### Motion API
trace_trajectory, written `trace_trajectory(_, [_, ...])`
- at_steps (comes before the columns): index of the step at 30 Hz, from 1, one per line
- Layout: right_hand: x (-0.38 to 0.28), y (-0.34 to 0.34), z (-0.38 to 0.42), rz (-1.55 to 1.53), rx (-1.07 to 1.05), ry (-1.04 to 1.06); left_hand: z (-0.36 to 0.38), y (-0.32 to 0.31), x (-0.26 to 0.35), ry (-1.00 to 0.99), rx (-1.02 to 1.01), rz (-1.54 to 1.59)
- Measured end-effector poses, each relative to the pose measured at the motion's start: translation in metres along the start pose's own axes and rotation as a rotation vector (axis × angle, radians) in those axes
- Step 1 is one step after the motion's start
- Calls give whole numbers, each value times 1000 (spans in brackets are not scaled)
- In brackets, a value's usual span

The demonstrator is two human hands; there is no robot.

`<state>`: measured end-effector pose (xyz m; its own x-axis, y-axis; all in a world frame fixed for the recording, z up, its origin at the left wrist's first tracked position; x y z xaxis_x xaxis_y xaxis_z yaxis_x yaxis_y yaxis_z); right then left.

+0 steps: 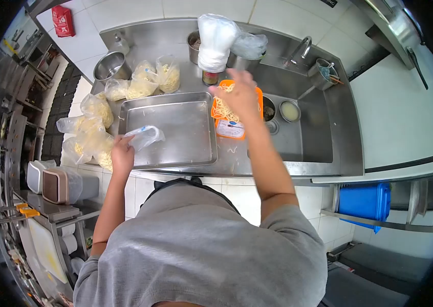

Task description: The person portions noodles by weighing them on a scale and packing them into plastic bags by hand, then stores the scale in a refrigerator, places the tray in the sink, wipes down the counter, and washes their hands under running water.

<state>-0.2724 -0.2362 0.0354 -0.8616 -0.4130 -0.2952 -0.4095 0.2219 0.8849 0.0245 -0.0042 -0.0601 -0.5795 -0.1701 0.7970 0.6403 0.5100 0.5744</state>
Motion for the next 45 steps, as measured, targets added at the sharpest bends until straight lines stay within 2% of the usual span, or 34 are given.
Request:
trace_trajectory(3, [45, -46, -1, 156, -569, -184, 4, -19, 3, 0, -68, 29])
trace_trajectory(6, [72, -116, 8, 326, -507, -108, 5, -52, 0, -46, -155, 80])
trace_trajectory(10, [62, -114, 16, 357, -579, -253, 8, -65, 10, -49, -205, 36])
trace_trajectory(15, [57, -114, 4, 312, -489, -174, 8, -65, 9, -27, -195, -146])
trace_trajectory(18, [58, -119, -6, 319, -431, -135, 7, -65, 4, 33, -205, -125])
trace_trajectory(22, [67, -121, -13, 309, -343, -51, 6, -66, -10, -41, -198, -107])
trace_trajectory(25, [98, -137, -23, -248, -462, -152, 4, -63, -21, -6, -203, -88])
trace_trajectory(26, [77, -108, -18, -487, -454, -231, 3, -63, -25, 2, -204, -84])
trace_trajectory(29, [37, -80, -9, -898, -454, -391, -4, -63, -28, 9, -230, -41])
trace_trajectory(30, [20, -77, -10, -956, -463, -350, -7, -66, -26, 9, -247, -23])
trace_trajectory(32, [-14, -79, -2, -1091, -465, -433, -13, -83, -27, 29, -350, -23])
trace_trajectory(34, [-56, -99, 7, -1231, -474, -405, -21, -107, -35, 1, -456, 9])
trace_trajectory(35, [-74, -112, 14, -1246, -451, -413, -21, -124, -44, -32, -511, 42])
trace_trajectory(36, [-82, -136, 20, -1135, -378, -429, -23, -134, -47, -62, -564, 76])
trace_trajectory(37, [-97, -141, 32, -938, -413, -412, -24, -142, -50, -13, -650, 61])
trace_trajectory(38, [-114, -162, 43, -1125, -324, -373, -24, -150, -50, 40, -735, 44])
trace_trajectory(39, [-117, -187, 56, -1056, -218, -312, -22, -156, -54, 95, -819, 27])
trace_trajectory(41, [-119, -226, 85, -909, -23, -187, -16, -166, -91, 450, -880, 416])
trace_trajectory(42, [-126, -235, 100, -845, -84, -148, -7, -169, -110, 636, -891, 611])
trace_trajectory(45, [-142, -247, 135, -708, -311, -36, 3, -160, -126, 588, -923, 892])
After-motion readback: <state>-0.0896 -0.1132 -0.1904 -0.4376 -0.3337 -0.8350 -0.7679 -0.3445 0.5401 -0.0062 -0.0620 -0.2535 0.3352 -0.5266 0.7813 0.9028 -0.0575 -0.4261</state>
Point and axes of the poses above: each hand's wrist, its own z-axis away from the middle knuckle, its own y-axis out of the back of the hand, x = y × z, the point moved 10 cm from there along -z, towards the middle knuckle, and after that the axes turned 14 degrees about z, right-handed, at the moved point
